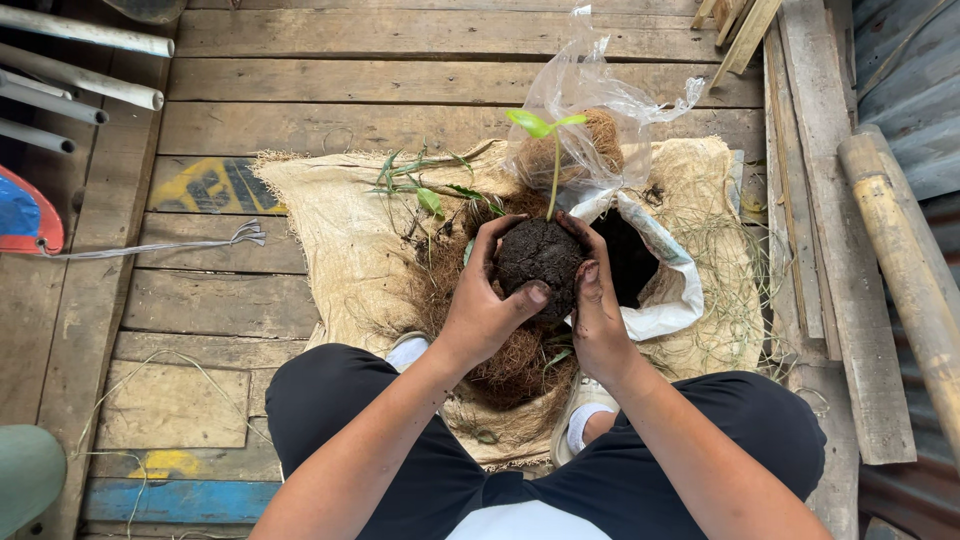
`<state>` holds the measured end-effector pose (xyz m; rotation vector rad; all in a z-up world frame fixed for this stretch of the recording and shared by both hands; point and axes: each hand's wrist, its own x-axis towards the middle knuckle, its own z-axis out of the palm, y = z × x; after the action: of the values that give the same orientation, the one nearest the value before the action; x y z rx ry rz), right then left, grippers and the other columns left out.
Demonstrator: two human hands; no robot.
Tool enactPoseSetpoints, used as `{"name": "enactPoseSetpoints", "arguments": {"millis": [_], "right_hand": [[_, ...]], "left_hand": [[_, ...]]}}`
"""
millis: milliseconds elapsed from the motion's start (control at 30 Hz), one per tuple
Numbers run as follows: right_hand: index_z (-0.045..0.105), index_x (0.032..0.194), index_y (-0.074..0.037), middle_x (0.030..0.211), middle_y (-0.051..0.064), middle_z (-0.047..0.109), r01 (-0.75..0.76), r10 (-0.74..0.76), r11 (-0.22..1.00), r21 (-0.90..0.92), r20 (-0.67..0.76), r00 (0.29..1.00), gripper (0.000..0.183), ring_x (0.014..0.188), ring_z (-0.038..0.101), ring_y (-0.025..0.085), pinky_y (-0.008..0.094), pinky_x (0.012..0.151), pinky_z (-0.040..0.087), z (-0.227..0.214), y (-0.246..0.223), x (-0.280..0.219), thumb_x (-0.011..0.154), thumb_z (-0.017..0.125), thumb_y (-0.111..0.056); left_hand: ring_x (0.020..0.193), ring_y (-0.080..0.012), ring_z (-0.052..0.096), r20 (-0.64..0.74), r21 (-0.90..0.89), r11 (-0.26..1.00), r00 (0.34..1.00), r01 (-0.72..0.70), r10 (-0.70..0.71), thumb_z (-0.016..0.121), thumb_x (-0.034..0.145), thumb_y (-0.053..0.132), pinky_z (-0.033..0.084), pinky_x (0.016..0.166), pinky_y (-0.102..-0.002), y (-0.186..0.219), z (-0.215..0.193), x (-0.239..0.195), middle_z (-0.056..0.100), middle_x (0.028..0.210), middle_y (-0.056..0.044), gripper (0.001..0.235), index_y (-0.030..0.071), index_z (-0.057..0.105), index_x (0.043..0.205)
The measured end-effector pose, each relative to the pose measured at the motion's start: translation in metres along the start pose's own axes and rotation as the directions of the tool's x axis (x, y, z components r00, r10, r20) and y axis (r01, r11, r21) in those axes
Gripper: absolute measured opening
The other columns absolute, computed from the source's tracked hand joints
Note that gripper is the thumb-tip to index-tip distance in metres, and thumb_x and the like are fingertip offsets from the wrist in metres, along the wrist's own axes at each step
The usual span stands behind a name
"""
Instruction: The person sits on a wooden floor and packs soil around the root ball of a small plant by hand. They repeatedly scoop soil from a white bag and press it into the root ball to form a compact soil ball.
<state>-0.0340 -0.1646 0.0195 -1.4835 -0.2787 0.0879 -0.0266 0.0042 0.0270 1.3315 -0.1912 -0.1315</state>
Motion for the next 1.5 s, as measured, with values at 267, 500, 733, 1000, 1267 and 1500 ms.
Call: {"name": "enactPoseSetpoints", "arguments": {"millis": [267,500,733,1000,1267,1500], "right_hand": [[0.019,0.161,-0.003,0.156,0.018,0.041,0.075,-0.068,0.991,-0.107,0.068,0.995,0.085,0.149,0.04,0.026,0.04,0.126,0.031,-0.002,-0.001,-0.001,0.108,0.028,-0.068],[0.02,0.158,-0.001,0.15,0.02,0.042,0.047,-0.037,0.992,-0.115,0.086,0.996,0.083,0.141,0.045,0.028,0.042,0.121,0.035,-0.001,0.0,-0.002,0.107,0.04,-0.063],[0.019,0.162,-0.009,0.157,0.015,0.04,-0.1,0.081,0.955,0.277,0.079,0.994,0.079,0.147,0.041,0.023,0.04,0.124,0.034,-0.001,-0.004,0.001,0.106,0.041,-0.06],[0.034,0.159,-0.008,0.157,0.013,0.044,-0.107,0.095,0.883,0.458,0.05,0.994,0.063,0.146,0.045,0.023,0.041,0.123,0.037,-0.011,-0.004,0.005,0.11,0.047,-0.046],[0.03,0.161,-0.007,0.153,0.014,0.047,-0.156,0.15,0.901,0.405,0.047,0.988,0.077,0.141,0.049,0.023,0.04,0.118,0.042,-0.01,-0.001,0.008,0.102,0.057,-0.048],[0.025,0.163,-0.005,0.154,0.017,0.047,-0.085,0.079,0.994,0.062,0.093,0.993,0.092,0.143,0.048,0.023,0.037,0.12,0.039,-0.014,-0.01,0.009,0.099,0.058,-0.062]], "left_hand": [[0.112,-0.0272,0.075,-0.051,0.36,0.933,0.999,0.012,0.007,0.06,0.081,0.085,0.061,0.096,-0.038,0.004,-0.001,-0.005,0.07,0.121,-0.016,0.107,0.005,0.037,0.147],[0.114,-0.0318,0.074,-0.023,0.413,0.906,0.993,-0.093,0.113,0.055,0.078,0.092,0.06,0.096,-0.042,0.005,-0.003,-0.005,0.069,0.123,-0.019,0.111,0.006,0.035,0.145],[0.124,-0.0317,0.069,0.031,0.485,0.87,0.996,-0.084,0.079,0.041,0.086,0.09,0.053,0.108,-0.045,0.006,-0.009,-0.005,0.066,0.129,-0.018,0.107,0.006,0.035,0.153],[0.128,-0.0341,0.066,0.062,0.384,0.919,0.995,-0.092,0.074,0.047,0.089,0.087,0.051,0.108,-0.045,0.008,-0.009,-0.004,0.064,0.136,-0.023,0.106,0.004,0.034,0.155],[0.122,-0.0353,0.066,0.085,0.565,0.822,0.996,-0.068,0.025,0.051,0.079,0.088,0.05,0.108,-0.045,0.014,-0.009,-0.002,0.064,0.129,-0.02,0.116,0.001,0.029,0.154],[0.117,-0.0352,0.071,0.128,0.733,0.658,0.985,-0.172,0.115,0.064,0.08,0.082,0.051,0.108,-0.049,0.009,-0.014,0.0,0.072,0.12,-0.014,0.114,0.0,0.036,0.154]]}}
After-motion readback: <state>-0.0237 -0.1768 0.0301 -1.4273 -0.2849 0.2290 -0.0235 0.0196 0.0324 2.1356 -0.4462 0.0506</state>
